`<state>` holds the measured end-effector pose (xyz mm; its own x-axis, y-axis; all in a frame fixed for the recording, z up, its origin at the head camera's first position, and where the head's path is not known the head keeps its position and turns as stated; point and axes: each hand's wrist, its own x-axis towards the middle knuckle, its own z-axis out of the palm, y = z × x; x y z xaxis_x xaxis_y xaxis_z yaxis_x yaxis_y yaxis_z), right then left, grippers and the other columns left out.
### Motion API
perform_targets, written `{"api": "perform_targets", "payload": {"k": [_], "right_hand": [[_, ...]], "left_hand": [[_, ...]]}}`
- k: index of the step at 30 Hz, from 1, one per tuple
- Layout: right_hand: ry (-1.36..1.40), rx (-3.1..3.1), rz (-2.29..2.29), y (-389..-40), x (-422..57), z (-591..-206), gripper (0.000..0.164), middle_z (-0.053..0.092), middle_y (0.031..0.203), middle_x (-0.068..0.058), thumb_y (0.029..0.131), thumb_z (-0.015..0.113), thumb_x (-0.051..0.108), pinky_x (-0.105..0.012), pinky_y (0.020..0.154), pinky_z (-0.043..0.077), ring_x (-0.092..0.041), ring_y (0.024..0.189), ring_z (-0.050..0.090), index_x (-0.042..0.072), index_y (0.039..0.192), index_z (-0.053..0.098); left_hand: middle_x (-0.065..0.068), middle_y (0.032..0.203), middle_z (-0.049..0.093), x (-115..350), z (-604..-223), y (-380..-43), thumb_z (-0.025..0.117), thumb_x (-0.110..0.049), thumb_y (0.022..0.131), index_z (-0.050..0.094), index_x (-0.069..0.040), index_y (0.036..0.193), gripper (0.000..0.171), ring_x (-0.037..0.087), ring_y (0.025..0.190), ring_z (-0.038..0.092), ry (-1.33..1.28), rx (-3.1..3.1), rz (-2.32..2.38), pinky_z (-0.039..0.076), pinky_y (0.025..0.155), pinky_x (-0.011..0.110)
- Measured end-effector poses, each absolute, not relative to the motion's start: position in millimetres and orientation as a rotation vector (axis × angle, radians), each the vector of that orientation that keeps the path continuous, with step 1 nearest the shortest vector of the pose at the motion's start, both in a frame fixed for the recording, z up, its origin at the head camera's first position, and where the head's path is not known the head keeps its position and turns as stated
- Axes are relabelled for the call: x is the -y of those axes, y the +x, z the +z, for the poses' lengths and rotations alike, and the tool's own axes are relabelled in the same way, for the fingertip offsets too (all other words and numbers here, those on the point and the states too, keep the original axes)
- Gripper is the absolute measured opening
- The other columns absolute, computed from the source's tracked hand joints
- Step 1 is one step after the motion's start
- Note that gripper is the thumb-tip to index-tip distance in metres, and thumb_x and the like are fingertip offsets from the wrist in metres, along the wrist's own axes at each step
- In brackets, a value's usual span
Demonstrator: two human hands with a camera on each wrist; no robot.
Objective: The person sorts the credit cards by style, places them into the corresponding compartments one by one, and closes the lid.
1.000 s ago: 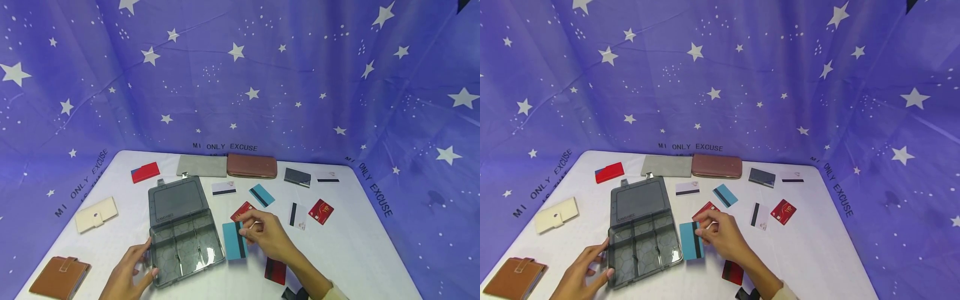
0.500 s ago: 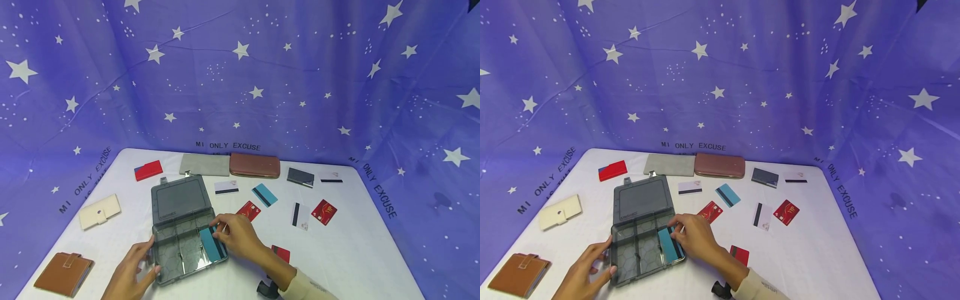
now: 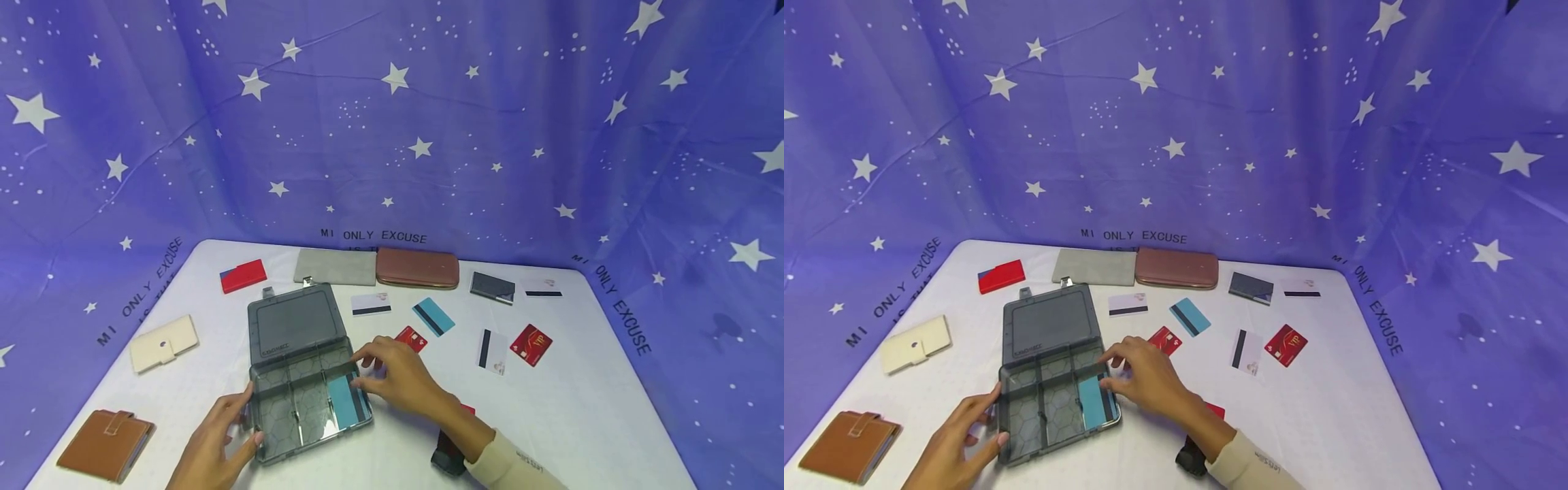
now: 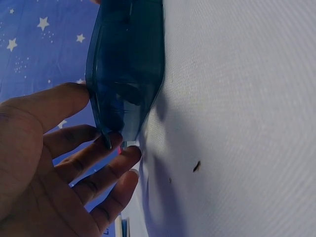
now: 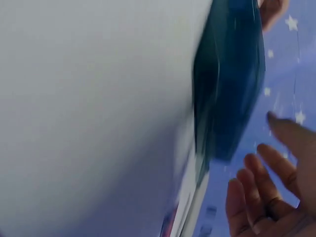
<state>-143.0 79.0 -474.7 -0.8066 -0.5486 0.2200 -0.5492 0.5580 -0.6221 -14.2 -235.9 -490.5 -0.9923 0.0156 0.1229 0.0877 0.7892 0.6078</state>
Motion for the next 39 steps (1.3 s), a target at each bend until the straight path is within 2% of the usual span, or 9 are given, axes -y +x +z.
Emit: {"api": "perform_targets", "payload": {"k": [5, 11, 15, 19, 22, 25, 29, 32, 39], "right_hand": [[0.951, 2.725, 1.273, -165.2, -108.3, -469.3, 0.042, 0.067, 0.107, 0.006, 0.079, 0.082, 0.045, -0.038, 0.081, 0.053, -0.020, 0.096, 0.063, 0.030, 0.116, 0.069], [0.865, 2.719, 1.304, -196.0, -150.4, -464.5, 0.051, 0.065, 0.115, 0.008, 0.075, 0.084, 0.050, -0.053, 0.093, 0.049, -0.023, 0.109, 0.059, 0.035, 0.121, 0.067], [0.779, 2.792, 1.280, -214.0, -179.5, -460.0, 0.057, 0.060, 0.124, 0.011, 0.074, 0.086, 0.048, -0.056, 0.101, 0.044, -0.025, 0.115, 0.056, 0.036, 0.125, 0.065], [0.749, 2.833, 1.290, -230.0, -209.3, -456.5, 0.063, 0.059, 0.132, 0.004, 0.074, 0.087, 0.042, -0.059, 0.106, 0.037, -0.029, 0.121, 0.052, 0.030, 0.130, 0.062], [0.717, 2.845, 1.304, -239.9, -232.0, -456.2, 0.065, 0.060, 0.133, -0.001, 0.075, 0.087, 0.040, -0.061, 0.107, 0.035, -0.029, 0.124, 0.051, 0.025, 0.133, 0.061], [0.621, 2.874, 1.307, -247.9, -253.9, -457.5, 0.064, 0.059, 0.135, -0.001, 0.077, 0.086, 0.040, -0.062, 0.108, 0.036, -0.028, 0.128, 0.050, 0.024, 0.134, 0.060], [0.522, 2.891, 1.309, -257.4, -280.9, -458.4, 0.066, 0.057, 0.138, -0.004, 0.078, 0.084, 0.041, -0.063, 0.107, 0.037, -0.032, 0.131, 0.049, 0.020, 0.136, 0.059], [0.502, 2.883, 1.273, -264.0, -299.0, -457.7, 0.067, 0.058, 0.137, -0.009, 0.080, 0.083, 0.040, -0.063, 0.108, 0.033, -0.036, 0.129, 0.049, 0.013, 0.137, 0.058], [0.371, 2.916, 1.128, -284.9, -334.9, -456.6, 0.068, 0.057, 0.140, -0.015, 0.080, 0.083, 0.042, -0.065, 0.107, 0.030, -0.040, 0.131, 0.046, 0.013, 0.137, 0.058]], "left_hand": [[0.006, 0.126, 0.058, 235.6, -490.5, -14.9, 0.082, -0.027, 0.083, 0.047, -0.009, 0.149, 0.076, 0.016, 0.097, 0.057, -0.088, 2.860, -0.976, 0.052, 0.064, 0.023], [0.007, 0.126, 0.058, 236.0, -490.6, -15.3, 0.081, -0.027, 0.083, 0.046, -0.010, 0.149, 0.077, 0.017, 0.098, 0.058, -0.065, 2.880, -0.982, 0.052, 0.065, 0.024], [0.007, 0.127, 0.058, 236.3, -490.1, -15.1, 0.081, -0.028, 0.083, 0.046, -0.009, 0.149, 0.077, 0.019, 0.099, 0.058, -0.062, 2.880, -0.997, 0.052, 0.065, 0.024], [0.007, 0.127, 0.058, 236.5, -490.9, -15.4, 0.081, -0.027, 0.083, 0.046, -0.009, 0.149, 0.076, 0.018, 0.099, 0.058, -0.075, 2.862, -0.984, 0.052, 0.064, 0.024], [0.006, 0.126, 0.058, 236.4, -492.8, -15.5, 0.082, -0.024, 0.082, 0.047, -0.009, 0.148, 0.076, 0.016, 0.097, 0.058, -0.096, 2.833, -0.963, 0.051, 0.064, 0.024], [0.006, 0.126, 0.059, 235.8, -494.3, -15.5, 0.083, -0.021, 0.081, 0.048, -0.008, 0.147, 0.076, 0.015, 0.096, 0.057, -0.112, 2.809, -0.968, 0.050, 0.063, 0.024], [0.006, 0.127, 0.059, 235.3, -495.0, -15.2, 0.083, -0.020, 0.081, 0.048, -0.009, 0.148, 0.076, 0.016, 0.096, 0.058, -0.116, 2.803, -0.980, 0.050, 0.063, 0.024], [0.006, 0.127, 0.059, 234.9, -495.7, -14.9, 0.083, -0.020, 0.080, 0.048, -0.009, 0.147, 0.076, 0.016, 0.097, 0.058, -0.117, 2.797, -0.979, 0.051, 0.064, 0.024], [0.005, 0.126, 0.059, 234.7, -495.0, -15.2, 0.083, -0.019, 0.080, 0.049, -0.009, 0.147, 0.076, 0.014, 0.096, 0.057, -0.109, 2.792, -0.973, 0.051, 0.064, 0.023]]}}
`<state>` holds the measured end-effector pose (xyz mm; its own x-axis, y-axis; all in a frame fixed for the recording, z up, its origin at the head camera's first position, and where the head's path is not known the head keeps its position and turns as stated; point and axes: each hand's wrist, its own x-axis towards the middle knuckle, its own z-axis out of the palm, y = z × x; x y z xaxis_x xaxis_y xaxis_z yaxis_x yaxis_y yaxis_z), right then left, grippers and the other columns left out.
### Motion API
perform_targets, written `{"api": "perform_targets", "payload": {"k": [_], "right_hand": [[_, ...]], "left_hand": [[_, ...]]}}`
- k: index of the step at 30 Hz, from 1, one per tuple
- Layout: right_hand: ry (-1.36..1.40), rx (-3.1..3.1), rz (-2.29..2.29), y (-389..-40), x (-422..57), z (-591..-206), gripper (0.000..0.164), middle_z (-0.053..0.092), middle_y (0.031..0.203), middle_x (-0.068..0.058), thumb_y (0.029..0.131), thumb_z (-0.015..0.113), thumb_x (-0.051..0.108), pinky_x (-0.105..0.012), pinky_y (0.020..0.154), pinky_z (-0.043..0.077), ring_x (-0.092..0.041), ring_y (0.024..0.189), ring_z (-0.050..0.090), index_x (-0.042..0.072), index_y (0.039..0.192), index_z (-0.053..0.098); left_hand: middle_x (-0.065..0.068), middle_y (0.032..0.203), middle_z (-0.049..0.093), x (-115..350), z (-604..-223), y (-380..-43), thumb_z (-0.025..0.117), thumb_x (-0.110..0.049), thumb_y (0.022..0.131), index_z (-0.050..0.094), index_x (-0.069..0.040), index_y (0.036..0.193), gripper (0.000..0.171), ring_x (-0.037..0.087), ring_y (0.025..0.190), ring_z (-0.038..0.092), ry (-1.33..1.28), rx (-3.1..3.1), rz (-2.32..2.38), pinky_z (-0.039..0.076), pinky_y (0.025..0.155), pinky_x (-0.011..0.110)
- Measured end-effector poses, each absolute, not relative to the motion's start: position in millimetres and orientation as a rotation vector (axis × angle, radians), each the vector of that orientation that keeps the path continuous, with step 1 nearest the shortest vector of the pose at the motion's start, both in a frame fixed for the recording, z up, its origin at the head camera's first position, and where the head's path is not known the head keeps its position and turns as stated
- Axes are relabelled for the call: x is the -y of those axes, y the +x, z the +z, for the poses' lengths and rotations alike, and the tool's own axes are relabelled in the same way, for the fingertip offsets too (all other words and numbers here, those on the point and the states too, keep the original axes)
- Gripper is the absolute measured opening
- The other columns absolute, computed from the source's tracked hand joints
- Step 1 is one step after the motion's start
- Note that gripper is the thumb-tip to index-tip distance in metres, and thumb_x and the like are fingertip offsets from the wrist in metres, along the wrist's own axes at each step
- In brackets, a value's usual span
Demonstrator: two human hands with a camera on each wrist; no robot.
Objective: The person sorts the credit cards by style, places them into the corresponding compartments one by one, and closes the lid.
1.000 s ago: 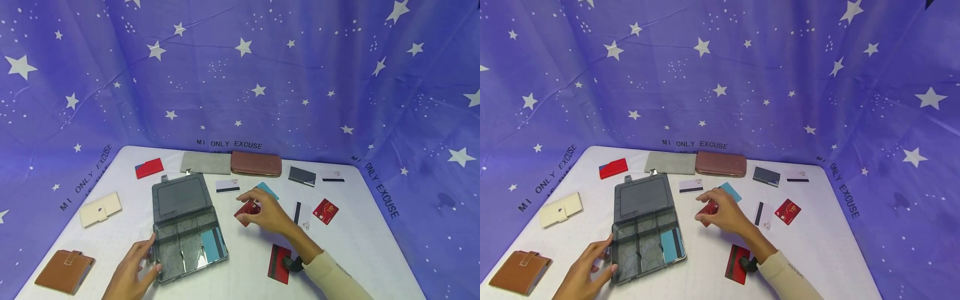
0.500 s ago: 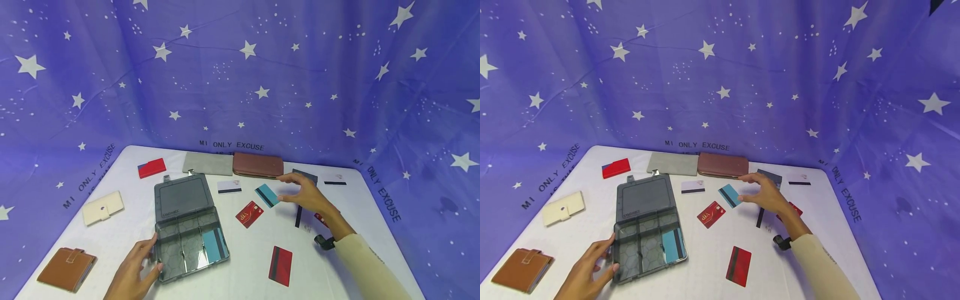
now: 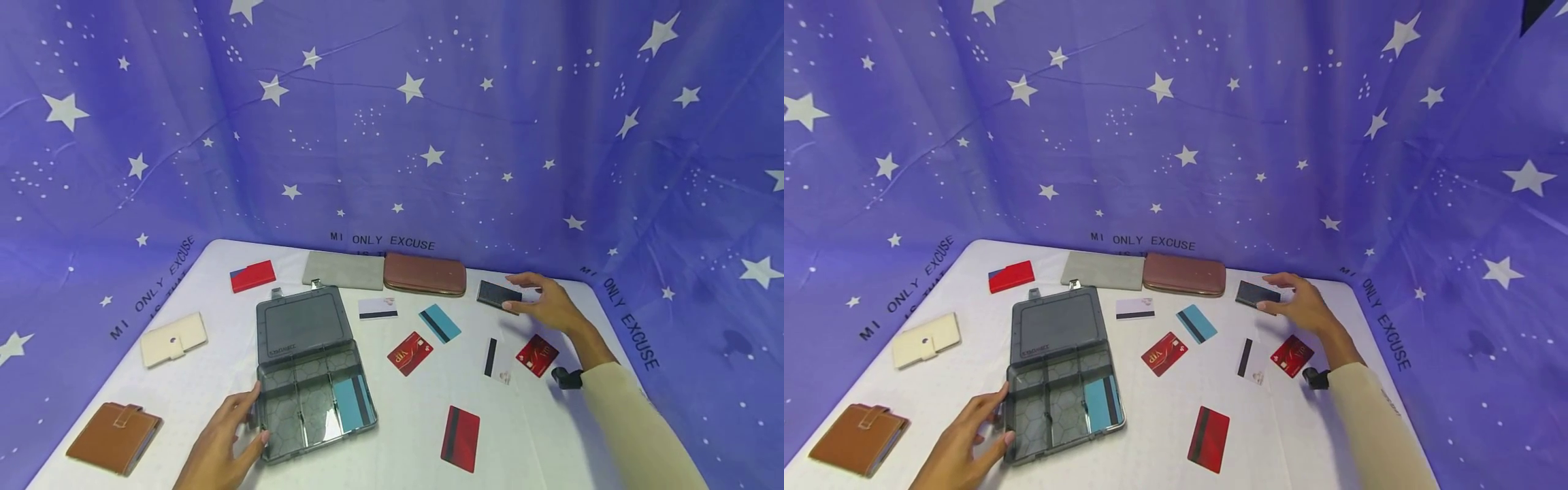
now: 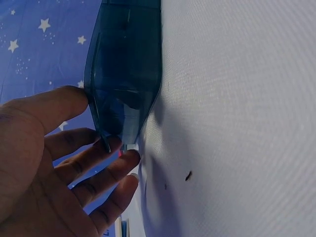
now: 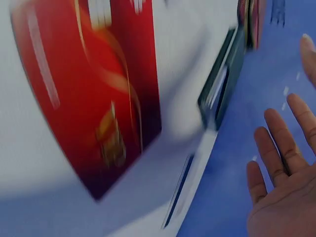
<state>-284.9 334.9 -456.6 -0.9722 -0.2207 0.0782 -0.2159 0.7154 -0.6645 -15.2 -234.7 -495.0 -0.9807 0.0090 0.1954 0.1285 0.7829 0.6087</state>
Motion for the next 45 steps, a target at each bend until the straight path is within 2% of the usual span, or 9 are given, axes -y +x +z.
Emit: {"api": "perform_targets", "payload": {"k": [8, 14, 17, 21, 24, 28, 36, 42, 45], "right_hand": [[-0.131, -2.905, -0.977, -303.5, -381.3, -472.7, 0.071, 0.042, 0.150, -0.027, 0.085, 0.079, 0.039, -0.070, 0.108, 0.028, -0.053, 0.138, 0.032, 0.007, 0.142, 0.051], [0.004, -2.925, -0.829, -301.1, -406.1, -498.1, 0.073, 0.037, 0.149, -0.035, 0.087, 0.078, 0.034, -0.069, 0.109, 0.028, -0.057, 0.136, 0.032, 0.001, 0.145, 0.046], [0.031, -2.977, -0.809, -299.9, -408.2, -507.0, 0.065, 0.043, 0.144, -0.035, 0.088, 0.077, 0.026, -0.068, 0.106, 0.032, -0.055, 0.131, 0.039, 0.000, 0.141, 0.050], [0.064, -3.046, -0.788, -300.8, -403.9, -506.2, 0.055, 0.055, 0.127, -0.032, 0.086, 0.078, 0.021, -0.062, 0.098, 0.043, -0.049, 0.114, 0.051, -0.002, 0.131, 0.057], [0.171, -2.983, -0.782, -300.9, -400.8, -499.5, 0.059, 0.054, 0.116, -0.028, 0.085, 0.080, 0.029, -0.054, 0.086, 0.048, -0.042, 0.102, 0.051, -0.005, 0.127, 0.057], [0.257, -2.903, -0.793, -301.3, -395.9, -489.7, 0.065, 0.050, 0.112, -0.027, 0.082, 0.081, 0.032, -0.046, 0.077, 0.047, -0.040, 0.098, 0.050, -0.010, 0.121, 0.051], [0.125, -3.127, -0.791, -301.7, -369.3, -468.9, 0.025, 0.061, 0.089, -0.016, 0.091, 0.071, 0.022, -0.033, 0.060, 0.041, -0.029, 0.077, 0.055, 0.002, 0.102, 0.060], [-0.034, -3.222, -0.797, -289.4, -338.5, -444.4, 0.026, 0.067, 0.090, -0.017, 0.094, 0.066, 0.018, -0.032, 0.055, 0.037, -0.025, 0.067, 0.056, 0.007, 0.117, 0.066], [-0.110, -3.190, -0.893, -280.6, -318.4, -435.6, 0.028, 0.067, 0.092, -0.018, 0.094, 0.066, 0.014, -0.033, 0.055, 0.041, -0.024, 0.066, 0.059, 0.008, 0.122, 0.066]], "left_hand": [[0.005, 0.127, 0.059, 233.7, -497.4, -13.8, 0.083, -0.018, 0.080, 0.049, -0.008, 0.147, 0.075, 0.016, 0.097, 0.059, -0.103, 2.803, -0.971, 0.052, 0.065, 0.024], [0.004, 0.129, 0.060, 230.1, -497.9, -14.3, 0.083, -0.017, 0.080, 0.049, -0.009, 0.147, 0.075, 0.016, 0.099, 0.059, -0.116, 2.794, -0.971, 0.052, 0.067, 0.024], [0.004, 0.128, 0.060, 229.3, -496.4, -14.3, 0.083, -0.017, 0.080, 0.050, -0.009, 0.146, 0.075, 0.016, 0.099, 0.060, -0.117, 2.789, -0.950, 0.052, 0.066, 0.024], [0.004, 0.128, 0.060, 229.3, -494.6, -14.3, 0.083, -0.016, 0.079, 0.050, -0.008, 0.146, 0.074, 0.018, 0.099, 0.060, -0.106, 2.797, -0.936, 0.052, 0.066, 0.024], [0.004, 0.129, 0.059, 229.3, -494.0, -14.7, 0.083, -0.017, 0.081, 0.049, -0.008, 0.146, 0.075, 0.018, 0.100, 0.060, -0.094, 2.816, -0.935, 0.053, 0.066, 0.024], [0.004, 0.130, 0.058, 229.4, -493.5, -14.8, 0.082, -0.019, 0.082, 0.048, -0.009, 0.148, 0.075, 0.016, 0.098, 0.059, -0.079, 2.838, -0.920, 0.052, 0.066, 0.024], [0.003, 0.130, 0.058, 229.2, -491.9, -14.1, 0.082, -0.019, 0.082, 0.047, -0.009, 0.148, 0.076, 0.013, 0.097, 0.058, -0.060, 2.857, -0.894, 0.051, 0.067, 0.023], [0.003, 0.130, 0.058, 229.2, -490.5, -14.6, 0.082, -0.019, 0.081, 0.047, -0.009, 0.148, 0.076, 0.013, 0.095, 0.058, -0.072, 2.837, -0.884, 0.051, 0.067, 0.023], [0.003, 0.130, 0.059, 229.5, -489.0, -14.4, 0.082, -0.021, 0.082, 0.048, -0.010, 0.148, 0.075, 0.014, 0.095, 0.058, -0.070, 2.828, -0.891, 0.050, 0.066, 0.024]]}}
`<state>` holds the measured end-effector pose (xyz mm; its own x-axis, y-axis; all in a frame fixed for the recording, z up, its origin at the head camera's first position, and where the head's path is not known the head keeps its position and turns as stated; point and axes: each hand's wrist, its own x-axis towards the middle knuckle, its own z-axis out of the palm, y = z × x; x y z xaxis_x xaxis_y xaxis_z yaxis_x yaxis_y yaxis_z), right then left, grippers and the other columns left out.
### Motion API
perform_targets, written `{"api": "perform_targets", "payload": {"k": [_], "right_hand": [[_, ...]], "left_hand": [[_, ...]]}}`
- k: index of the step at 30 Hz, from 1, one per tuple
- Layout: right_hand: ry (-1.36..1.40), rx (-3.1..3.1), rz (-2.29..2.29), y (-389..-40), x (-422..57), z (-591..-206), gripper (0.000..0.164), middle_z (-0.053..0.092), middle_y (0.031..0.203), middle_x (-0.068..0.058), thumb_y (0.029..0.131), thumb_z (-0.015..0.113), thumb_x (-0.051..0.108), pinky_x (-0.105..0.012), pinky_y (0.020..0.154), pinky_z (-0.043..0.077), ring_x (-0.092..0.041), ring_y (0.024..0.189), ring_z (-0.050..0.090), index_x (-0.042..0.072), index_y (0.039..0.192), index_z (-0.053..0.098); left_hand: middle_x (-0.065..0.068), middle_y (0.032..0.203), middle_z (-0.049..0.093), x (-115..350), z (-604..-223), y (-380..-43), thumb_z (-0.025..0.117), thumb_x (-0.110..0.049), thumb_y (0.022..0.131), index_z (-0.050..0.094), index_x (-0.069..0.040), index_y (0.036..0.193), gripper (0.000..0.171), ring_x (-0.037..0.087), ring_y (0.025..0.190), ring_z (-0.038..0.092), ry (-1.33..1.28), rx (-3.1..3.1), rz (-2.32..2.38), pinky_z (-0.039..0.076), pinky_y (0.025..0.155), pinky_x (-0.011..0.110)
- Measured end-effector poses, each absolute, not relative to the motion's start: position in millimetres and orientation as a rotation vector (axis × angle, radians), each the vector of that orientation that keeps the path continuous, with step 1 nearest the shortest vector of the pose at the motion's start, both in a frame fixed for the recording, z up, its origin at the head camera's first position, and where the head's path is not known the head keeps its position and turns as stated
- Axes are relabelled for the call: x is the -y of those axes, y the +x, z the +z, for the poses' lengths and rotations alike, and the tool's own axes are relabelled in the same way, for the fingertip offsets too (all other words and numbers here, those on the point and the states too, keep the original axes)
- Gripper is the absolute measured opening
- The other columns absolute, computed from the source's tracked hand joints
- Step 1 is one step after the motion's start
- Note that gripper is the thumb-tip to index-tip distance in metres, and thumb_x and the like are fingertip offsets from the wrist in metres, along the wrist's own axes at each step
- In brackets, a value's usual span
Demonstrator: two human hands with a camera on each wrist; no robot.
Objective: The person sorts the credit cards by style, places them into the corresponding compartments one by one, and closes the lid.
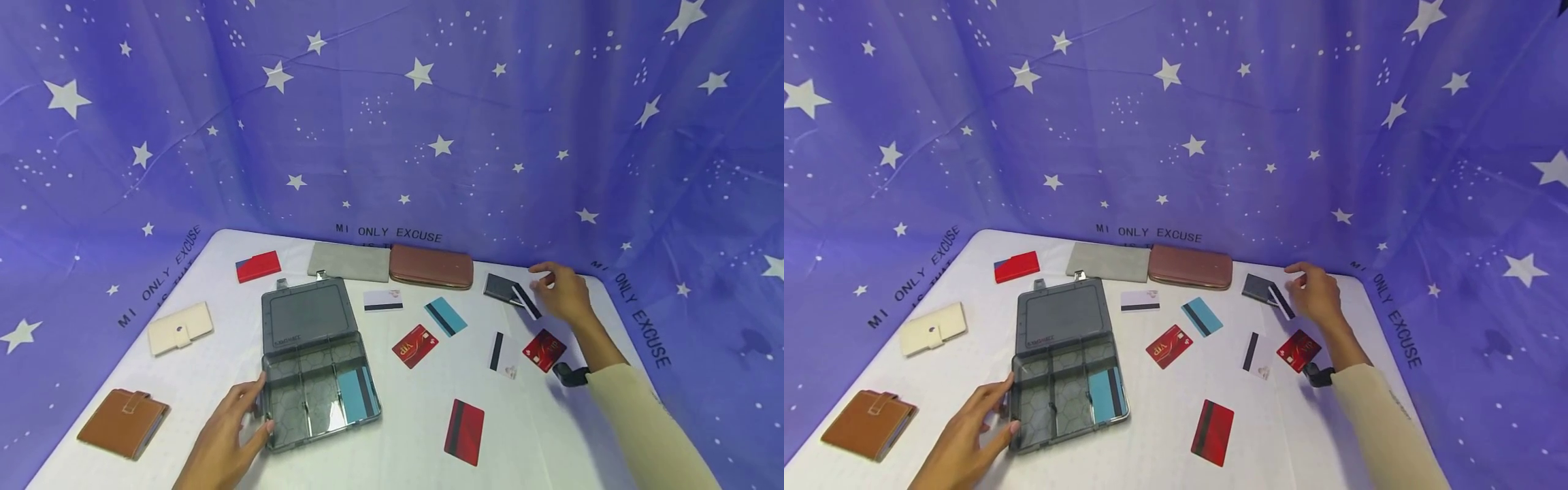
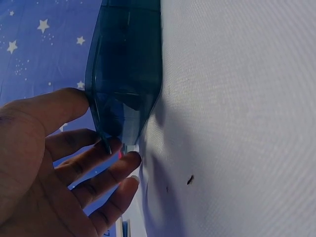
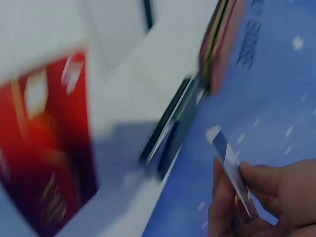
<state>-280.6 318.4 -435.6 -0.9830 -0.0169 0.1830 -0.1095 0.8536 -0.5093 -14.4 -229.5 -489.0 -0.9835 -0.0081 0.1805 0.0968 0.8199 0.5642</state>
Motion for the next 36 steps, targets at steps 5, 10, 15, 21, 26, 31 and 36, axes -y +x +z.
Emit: {"api": "perform_targets", "payload": {"k": [5, 10, 15, 21, 26, 31, 36], "right_hand": [[0.199, 2.872, 1.126, -261.2, -275.9, -428.7, 0.027, 0.066, 0.094, -0.015, 0.095, 0.067, 0.014, -0.029, 0.054, 0.054, -0.022, 0.071, 0.065, 0.011, 0.122, 0.064], [0.405, 2.842, 1.481, -235.7, -222.3, -419.9, 0.026, 0.071, 0.090, -0.016, 0.093, 0.070, 0.011, -0.035, 0.061, 0.060, -0.024, 0.074, 0.068, 0.008, 0.118, 0.065], [0.595, 2.830, 1.778, -211.0, -165.6, -419.6, 0.024, 0.074, 0.089, -0.020, 0.093, 0.070, 0.010, -0.046, 0.061, 0.059, -0.030, 0.072, 0.070, 0.005, 0.116, 0.066], [0.789, 2.805, 1.984, -188.4, -103.8, -439.7, 0.019, 0.075, 0.080, -0.012, 0.091, 0.072, 0.011, -0.034, 0.051, 0.054, -0.035, 0.066, 0.070, 0.012, 0.109, 0.070], [0.935, 2.812, 1.980, -169.2, -60.9, -451.2, 0.015, 0.076, 0.078, -0.001, 0.089, 0.075, 0.011, -0.034, 0.052, 0.056, -0.031, 0.063, 0.071, 0.016, 0.102, 0.072], [1.053, 2.829, 1.768, -153.6, -31.1, -462.3, 0.013, 0.074, 0.075, 0.007, 0.086, 0.078, 0.015, -0.029, 0.059, 0.057, -0.017, 0.061, 0.069, 0.017, 0.097, 0.073], [1.165, 2.843, 1.165, -143.9, -18.7, -467.0, 0.011, 0.066, 0.080, 0.018, 0.082, 0.082, 0.033, -0.018, 0.064, 0.043, -0.002, 0.072, 0.061, 0.028, 0.089, 0.076]], "left_hand": [[0.003, 0.131, 0.058, 229.0, -487.7, -14.4, 0.081, -0.022, 0.083, 0.047, -0.010, 0.148, 0.074, 0.015, 0.095, 0.058, -0.060, 2.845, -0.893, 0.049, 0.065, 0.025], [0.003, 0.130, 0.058, 227.5, -488.7, -14.2, 0.081, -0.020, 0.083, 0.047, -0.010, 0.149, 0.075, 0.014, 0.094, 0.058, -0.052, 2.860, -0.865, 0.047, 0.064, 0.023], [0.002, 0.130, 0.057, 228.3, -488.1, -12.6, 0.080, -0.020, 0.084, 0.046, -0.010, 0.149, 0.074, 0.013, 0.094, 0.057, -0.050, 2.867, -0.834, 0.048, 0.066, 0.025], [0.001, 0.131, 0.057, 229.0, -488.3, -12.4, 0.080, -0.021, 0.084, 0.046, -0.011, 0.149, 0.075, 0.011, 0.092, 0.056, -0.063, 2.860, -0.812, 0.049, 0.070, 0.030], [0.001, 0.132, 0.056, 228.6, -488.9, -13.2, 0.080, -0.022, 0.084, 0.046, -0.011, 0.149, 0.074, 0.011, 0.090, 0.054, -0.064, 2.860, -0.814, 0.049, 0.071, 0.031], [0.002, 0.131, 0.056, 227.4, -488.3, -12.8, 0.080, -0.021, 0.084, 0.046, -0.011, 0.149, 0.074, 0.011, 0.089, 0.054, -0.050, 2.865, -0.812, 0.048, 0.070, 0.031], [0.002, 0.131, 0.057, 226.2, -488.0, -12.2, 0.080, -0.019, 0.083, 0.047, -0.012, 0.149, 0.074, 0.011, 0.088, 0.054, -0.046, 2.856, -0.819, 0.048, 0.069, 0.029]]}}
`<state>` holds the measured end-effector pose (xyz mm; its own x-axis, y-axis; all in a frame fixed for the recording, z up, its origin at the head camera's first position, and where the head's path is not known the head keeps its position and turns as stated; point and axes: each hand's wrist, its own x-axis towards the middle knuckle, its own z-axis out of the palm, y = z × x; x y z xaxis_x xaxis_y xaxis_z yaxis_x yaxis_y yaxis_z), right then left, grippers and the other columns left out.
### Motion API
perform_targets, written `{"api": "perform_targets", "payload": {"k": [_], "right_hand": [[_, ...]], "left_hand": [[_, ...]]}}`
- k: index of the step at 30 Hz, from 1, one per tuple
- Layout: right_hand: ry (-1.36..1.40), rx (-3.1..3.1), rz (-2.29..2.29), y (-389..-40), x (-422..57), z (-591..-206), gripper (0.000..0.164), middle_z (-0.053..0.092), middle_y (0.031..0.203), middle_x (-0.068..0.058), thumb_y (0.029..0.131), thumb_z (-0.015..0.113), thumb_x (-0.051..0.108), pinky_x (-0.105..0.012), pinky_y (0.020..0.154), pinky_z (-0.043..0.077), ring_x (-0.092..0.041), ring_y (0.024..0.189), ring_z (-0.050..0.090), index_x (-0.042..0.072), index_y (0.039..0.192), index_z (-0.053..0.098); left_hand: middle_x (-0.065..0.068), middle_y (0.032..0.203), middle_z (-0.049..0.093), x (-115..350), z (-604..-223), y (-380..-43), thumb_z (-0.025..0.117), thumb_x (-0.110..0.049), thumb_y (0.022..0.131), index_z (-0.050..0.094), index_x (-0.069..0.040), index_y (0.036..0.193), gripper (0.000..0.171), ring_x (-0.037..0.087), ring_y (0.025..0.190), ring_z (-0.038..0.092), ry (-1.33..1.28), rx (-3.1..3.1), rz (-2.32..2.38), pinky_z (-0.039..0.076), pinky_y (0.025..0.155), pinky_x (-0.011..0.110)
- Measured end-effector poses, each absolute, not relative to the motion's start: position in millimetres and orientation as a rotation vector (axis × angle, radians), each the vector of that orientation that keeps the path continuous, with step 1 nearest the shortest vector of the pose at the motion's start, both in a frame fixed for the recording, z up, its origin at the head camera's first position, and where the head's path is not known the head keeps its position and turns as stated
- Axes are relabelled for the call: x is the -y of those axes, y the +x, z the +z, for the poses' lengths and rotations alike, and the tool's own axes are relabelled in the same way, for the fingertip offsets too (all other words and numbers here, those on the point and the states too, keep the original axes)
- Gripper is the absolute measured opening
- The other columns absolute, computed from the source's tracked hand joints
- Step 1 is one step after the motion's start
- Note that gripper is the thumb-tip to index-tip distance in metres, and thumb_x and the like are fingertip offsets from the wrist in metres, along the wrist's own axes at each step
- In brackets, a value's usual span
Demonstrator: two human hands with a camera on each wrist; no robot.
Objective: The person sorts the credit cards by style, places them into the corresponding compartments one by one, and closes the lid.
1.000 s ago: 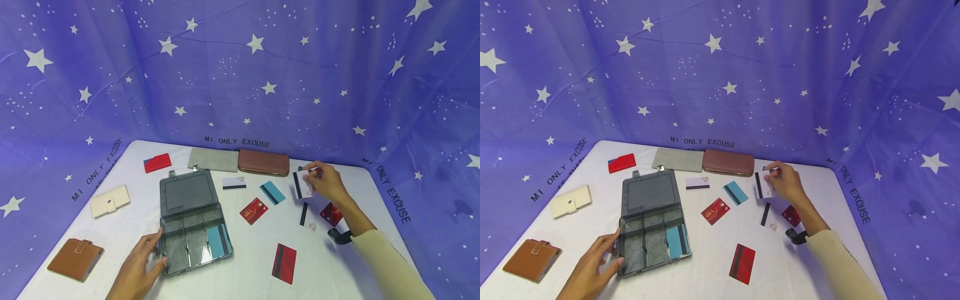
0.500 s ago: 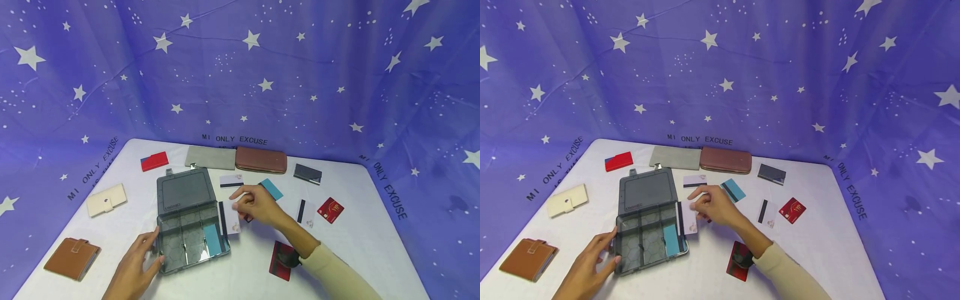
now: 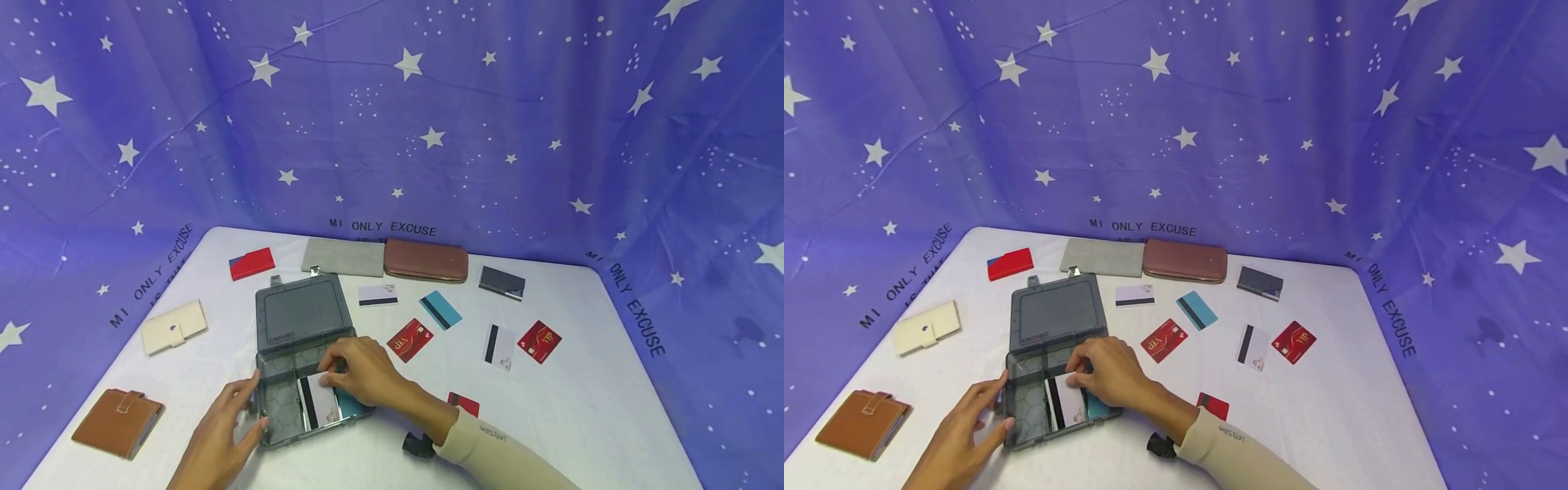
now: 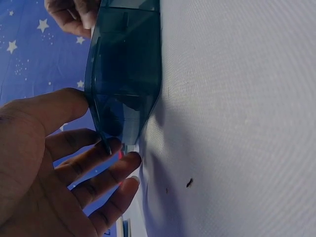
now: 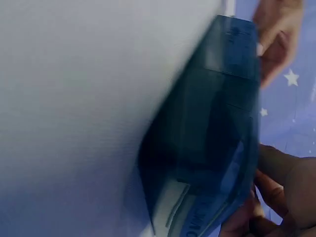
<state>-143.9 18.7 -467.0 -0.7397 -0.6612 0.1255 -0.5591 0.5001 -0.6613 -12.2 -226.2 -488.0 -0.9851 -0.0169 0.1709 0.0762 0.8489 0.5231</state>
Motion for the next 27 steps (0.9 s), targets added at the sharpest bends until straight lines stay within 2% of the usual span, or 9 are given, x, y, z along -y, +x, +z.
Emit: {"api": "perform_targets", "payload": {"k": [3, 9, 14, 18, 22, 27], "right_hand": [[-1.121, -2.670, -0.966, -144.2, -19.7, -467.8, 0.014, 0.064, 0.086, 0.015, 0.081, 0.082, 0.038, -0.019, 0.067, 0.040, -0.005, 0.078, 0.058, 0.029, 0.091, 0.077], [-1.190, -2.618, -0.941, -151.9, -29.5, -465.3, 0.020, 0.065, 0.090, 0.010, 0.082, 0.081, 0.039, -0.018, 0.064, 0.039, -0.003, 0.073, 0.051, 0.029, 0.100, 0.079], [-1.414, -2.645, -0.576, -148.1, -31.6, -462.9, 0.038, 0.056, 0.098, 0.009, 0.089, 0.067, 0.055, -0.015, 0.062, 0.035, -0.003, 0.083, 0.043, 0.037, 0.122, 0.071], [-1.569, -2.735, -0.370, -143.7, -29.9, -462.4, 0.045, 0.051, 0.098, 0.010, 0.094, 0.055, 0.061, -0.016, 0.065, 0.032, -0.005, 0.083, 0.038, 0.037, 0.132, 0.063], [-1.673, -2.762, -0.375, -140.7, -27.9, -464.4, 0.043, 0.050, 0.099, 0.011, 0.096, 0.052, 0.061, -0.017, 0.070, 0.034, -0.006, 0.085, 0.038, 0.037, 0.128, 0.065], [-1.717, -2.765, -0.258, -137.9, -27.3, -469.9, 0.041, 0.051, 0.104, 0.008, 0.096, 0.049, 0.063, -0.024, 0.078, 0.035, -0.009, 0.093, 0.039, 0.036, 0.115, 0.075]], "left_hand": [[0.002, 0.131, 0.057, 225.8, -488.2, -12.0, 0.080, -0.019, 0.083, 0.047, -0.012, 0.149, 0.074, 0.011, 0.087, 0.054, -0.042, 2.859, -0.821, 0.047, 0.068, 0.027], [0.003, 0.130, 0.057, 226.9, -488.5, -11.1, 0.080, -0.020, 0.083, 0.048, -0.012, 0.148, 0.073, 0.011, 0.087, 0.054, -0.022, 2.874, -0.813, 0.046, 0.065, 0.025], [0.003, 0.129, 0.057, 227.7, -489.1, -11.8, 0.081, -0.019, 0.083, 0.048, -0.012, 0.148, 0.074, 0.011, 0.086, 0.054, -0.040, 2.850, -0.814, 0.046, 0.064, 0.024], [0.002, 0.130, 0.057, 227.7, -490.0, -11.9, 0.081, -0.019, 0.083, 0.048, -0.012, 0.148, 0.074, 0.010, 0.086, 0.053, -0.040, 2.849, -0.802, 0.046, 0.066, 0.027], [0.002, 0.131, 0.057, 227.0, -490.5, -11.5, 0.081, -0.019, 0.082, 0.048, -0.011, 0.148, 0.073, 0.012, 0.090, 0.055, -0.053, 2.836, -0.780, 0.050, 0.072, 0.035], [0.002, 0.130, 0.058, 226.3, -490.3, -11.6, 0.081, -0.019, 0.082, 0.049, -0.010, 0.147, 0.074, 0.012, 0.093, 0.056, -0.070, 2.818, -0.770, 0.052, 0.075, 0.038]]}}
